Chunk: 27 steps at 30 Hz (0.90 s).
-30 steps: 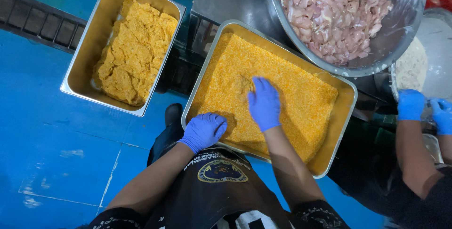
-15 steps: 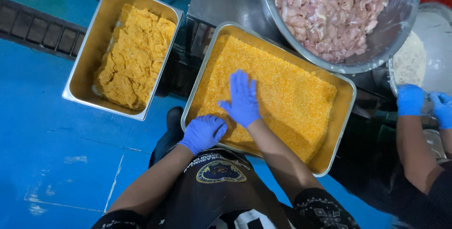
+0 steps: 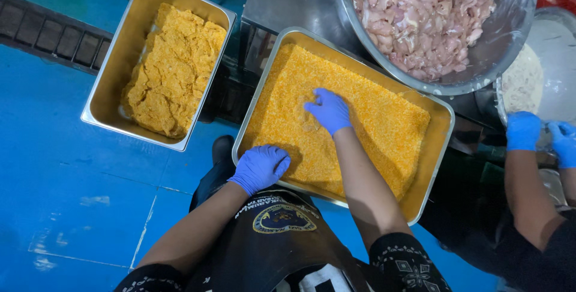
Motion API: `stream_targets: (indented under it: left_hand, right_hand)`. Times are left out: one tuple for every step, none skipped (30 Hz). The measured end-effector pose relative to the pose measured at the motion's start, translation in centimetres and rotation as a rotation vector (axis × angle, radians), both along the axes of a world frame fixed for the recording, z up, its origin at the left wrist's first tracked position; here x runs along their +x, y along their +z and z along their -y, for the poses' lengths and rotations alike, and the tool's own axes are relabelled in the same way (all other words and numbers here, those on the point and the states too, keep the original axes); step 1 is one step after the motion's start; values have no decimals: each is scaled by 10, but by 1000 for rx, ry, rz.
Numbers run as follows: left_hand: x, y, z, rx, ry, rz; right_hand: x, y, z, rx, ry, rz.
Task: The person takes raw chicken pieces from a large bowl and presses them into a tray of orange breadcrumbs, coating each piece by hand, then places the coated pieces into a smaller metal tray of finished breaded chicken. A coworker hands over flour-coated pieces at times.
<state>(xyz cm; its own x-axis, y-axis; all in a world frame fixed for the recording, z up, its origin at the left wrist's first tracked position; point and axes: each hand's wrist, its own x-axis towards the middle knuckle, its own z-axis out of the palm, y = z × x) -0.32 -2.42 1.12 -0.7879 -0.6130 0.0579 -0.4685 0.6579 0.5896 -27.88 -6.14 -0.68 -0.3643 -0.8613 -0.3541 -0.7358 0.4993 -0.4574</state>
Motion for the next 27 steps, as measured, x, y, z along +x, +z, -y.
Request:
stream_targets:
  left_hand:
    - [0, 1, 1, 7, -1, 9]
    - [0, 1, 2, 14, 0, 19]
    - [1, 2, 3, 20, 0, 28]
    - [1, 3, 4, 27, 1, 27]
    - [2, 3, 5, 35, 1, 26]
    - [3, 4, 6, 43, 1, 23]
    - [3, 4, 7, 45, -5, 23]
    - [4, 4, 9, 50, -10, 22]
    - [5, 5, 9, 57, -15, 20]
    - [7, 5, 9, 65, -22, 10]
    - [9, 5, 11, 72, -28, 0]
    - [10, 5, 14, 77, -30, -12]
    - [12, 7, 15, 86, -29, 0]
    - [14, 9, 16, 97, -32, 13]
    - [16, 11, 19, 104, -39, 24]
    - [18, 13, 23, 109, -50, 19]
    - [20, 16, 28, 116, -60, 13]
    - [24, 20, 30, 128, -74, 10]
    - [28, 23, 32, 182, -91, -39]
    - [31, 27, 36, 230, -100, -87]
    - [37, 31, 42, 276, -99, -130]
    - [42, 34, 47, 297, -106, -129]
    - [47, 37, 52, 320, -106, -126]
    - [54, 40, 57, 316, -105, -156]
    - [60, 40, 63, 311, -105, -188]
    - [65, 40, 67, 333, -119, -135]
    - [70, 37, 71, 356, -140, -85]
  right_hand:
    - [3, 1, 5, 90, 21, -11]
    - [6, 2, 10, 179, 44, -21]
    - [10, 2, 12, 161, 79, -68]
    - [12, 1, 12, 142, 113, -115]
    - [15, 1, 11, 125, 147, -161]
    - [16, 0, 9, 61, 168, -178]
    - [16, 0, 5, -2, 189, -194]
    - [16, -1, 1, -64, 210, -211]
    - [13, -1, -4, -76, 148, -112]
    - [9, -1, -11, -86, 84, -14]
    - [5, 0, -15, -98, 21, 84]
    - [1, 0, -19, -166, -51, 255]
    - [-2, 2, -23, -232, -126, 425]
    - [-4, 5, -27, -295, -206, 595]
    - [-7, 9, -31, -312, -246, 545]
    - [-9, 15, -33, -330, -281, 494]
    - [-8, 22, -33, -347, -315, 443]
    - [-5, 31, -36, -396, -330, 488]
    - [-3, 41, -36, -444, -345, 534]
    - [2, 50, -32, -495, -351, 584]
    - [7, 62, -27, -462, -343, 474]
    - [15, 72, -18, -427, -323, 378]
    - [27, 82, -10, -420, -295, 313]
    - [42, 90, 2, -415, -263, 249]
    - [60, 94, 19, -433, -259, 399]
    - [77, 98, 34, -445, -261, 544]
    - [96, 100, 50, -454, -268, 685]
